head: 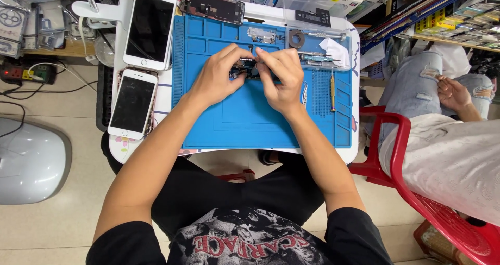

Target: The person disassembles a smartphone on a blue mat, using tweezers and a screwdriver to remove and reattach internal components. They also adjust a nearby standing fan and handle a small bottle of liquid during the process.

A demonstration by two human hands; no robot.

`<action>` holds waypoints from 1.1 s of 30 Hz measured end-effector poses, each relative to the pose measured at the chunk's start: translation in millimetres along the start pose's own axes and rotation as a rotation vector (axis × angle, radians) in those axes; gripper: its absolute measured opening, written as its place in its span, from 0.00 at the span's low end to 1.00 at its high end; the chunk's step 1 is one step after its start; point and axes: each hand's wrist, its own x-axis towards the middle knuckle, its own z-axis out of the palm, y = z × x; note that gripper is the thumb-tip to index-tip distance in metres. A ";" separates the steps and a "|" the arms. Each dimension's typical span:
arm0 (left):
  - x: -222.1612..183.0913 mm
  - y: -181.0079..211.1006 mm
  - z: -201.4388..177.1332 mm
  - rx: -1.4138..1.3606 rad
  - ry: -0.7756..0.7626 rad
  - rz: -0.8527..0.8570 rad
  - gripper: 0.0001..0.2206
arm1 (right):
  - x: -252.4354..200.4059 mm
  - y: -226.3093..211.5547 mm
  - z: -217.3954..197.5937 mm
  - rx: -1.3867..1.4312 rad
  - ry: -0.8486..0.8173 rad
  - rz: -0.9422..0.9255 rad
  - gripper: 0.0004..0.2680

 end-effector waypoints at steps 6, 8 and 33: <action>-0.6 -3.6 1.3 -0.002 -0.010 0.016 0.21 | 0.0 2.7 0.1 0.019 0.001 -0.028 0.11; -0.3 -2.4 0.0 -0.018 -0.013 0.013 0.21 | 0.5 1.7 0.6 0.023 0.004 -0.017 0.11; 0.7 -0.2 2.0 0.002 -0.008 -0.004 0.19 | -0.5 -0.6 -3.4 0.033 -0.037 0.010 0.11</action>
